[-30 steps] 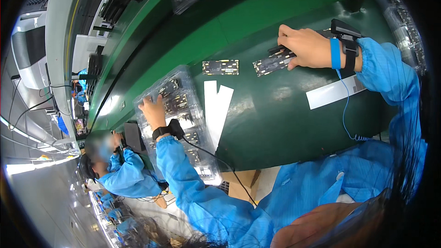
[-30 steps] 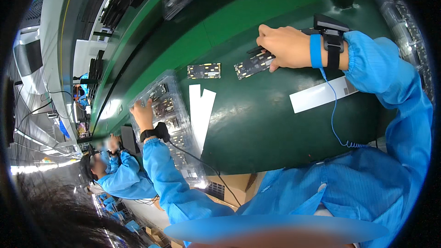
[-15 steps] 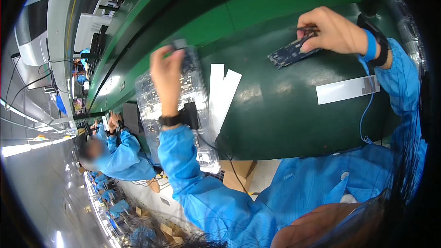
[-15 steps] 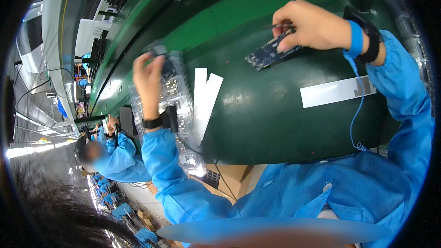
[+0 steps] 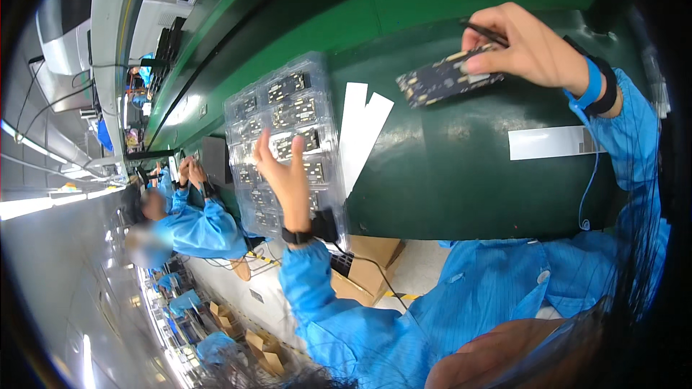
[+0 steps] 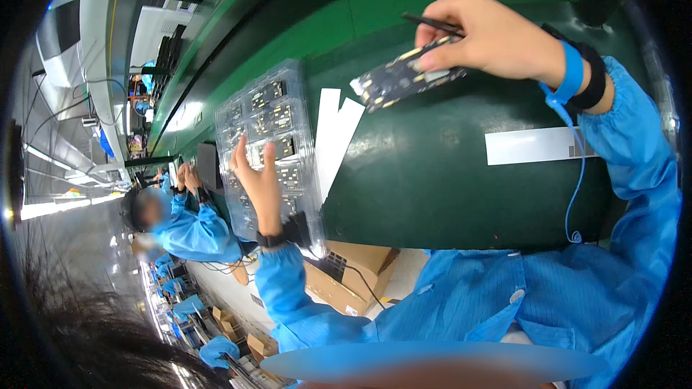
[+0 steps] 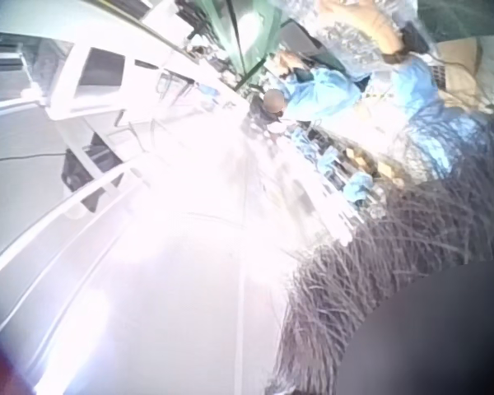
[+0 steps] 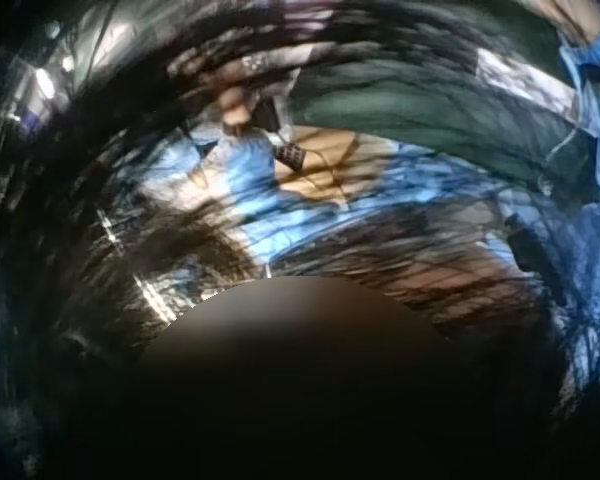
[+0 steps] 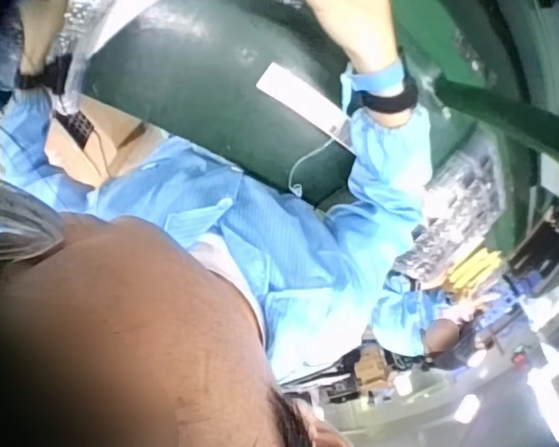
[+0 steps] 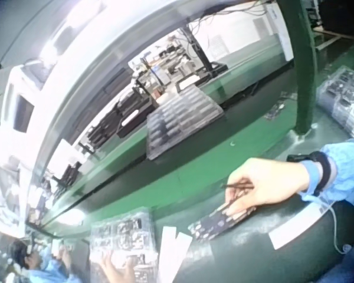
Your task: Manually assembling and inspecting small electronic circuit boards on a factory production line.
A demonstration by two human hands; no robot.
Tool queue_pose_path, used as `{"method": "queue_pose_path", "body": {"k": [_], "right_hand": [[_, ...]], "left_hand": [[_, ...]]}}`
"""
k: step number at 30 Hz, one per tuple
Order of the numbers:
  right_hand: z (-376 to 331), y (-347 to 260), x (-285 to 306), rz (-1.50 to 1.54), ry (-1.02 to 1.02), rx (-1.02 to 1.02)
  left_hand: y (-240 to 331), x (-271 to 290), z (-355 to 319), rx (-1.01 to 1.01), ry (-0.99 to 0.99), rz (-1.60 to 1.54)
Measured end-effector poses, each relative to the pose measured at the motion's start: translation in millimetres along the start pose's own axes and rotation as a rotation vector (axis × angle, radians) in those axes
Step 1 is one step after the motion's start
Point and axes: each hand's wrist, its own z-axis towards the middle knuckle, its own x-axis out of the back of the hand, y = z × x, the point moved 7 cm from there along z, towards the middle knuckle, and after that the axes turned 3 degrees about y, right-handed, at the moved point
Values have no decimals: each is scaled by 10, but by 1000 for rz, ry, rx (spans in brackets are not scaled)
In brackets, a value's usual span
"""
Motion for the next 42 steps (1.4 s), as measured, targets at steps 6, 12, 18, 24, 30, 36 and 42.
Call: {"method": "queue_pose_path", "body": {"k": [6, 12, 18, 24, 30, 36, 42], "right_hand": [[-160, -146, -603, 305, -51, 156], [-664, -411, 213, 191, 57, 156], [-1638, -675, 1105, 448, 758, 278], [-1827, 222, 1307, 520, 707, 322], [-1864, 695, 1353, -148, 638, -104], [-1602, 1211, 1095, 335, 524, -108], [-1624, 1280, 1025, -120, 702, 125]], "left_hand": [[1361, -255, -400, 234, -587, -930], [-493, 453, -184, 335, -340, -385], [-1589, 142, -336, 295, -550, -197], [-1898, -199, -297, 145, -380, -115], [-278, -260, 120, -274, -337, -47], [2232, -571, 93, -513, -733, -224], [4077, -1427, -419, -1162, -643, -396]]}}
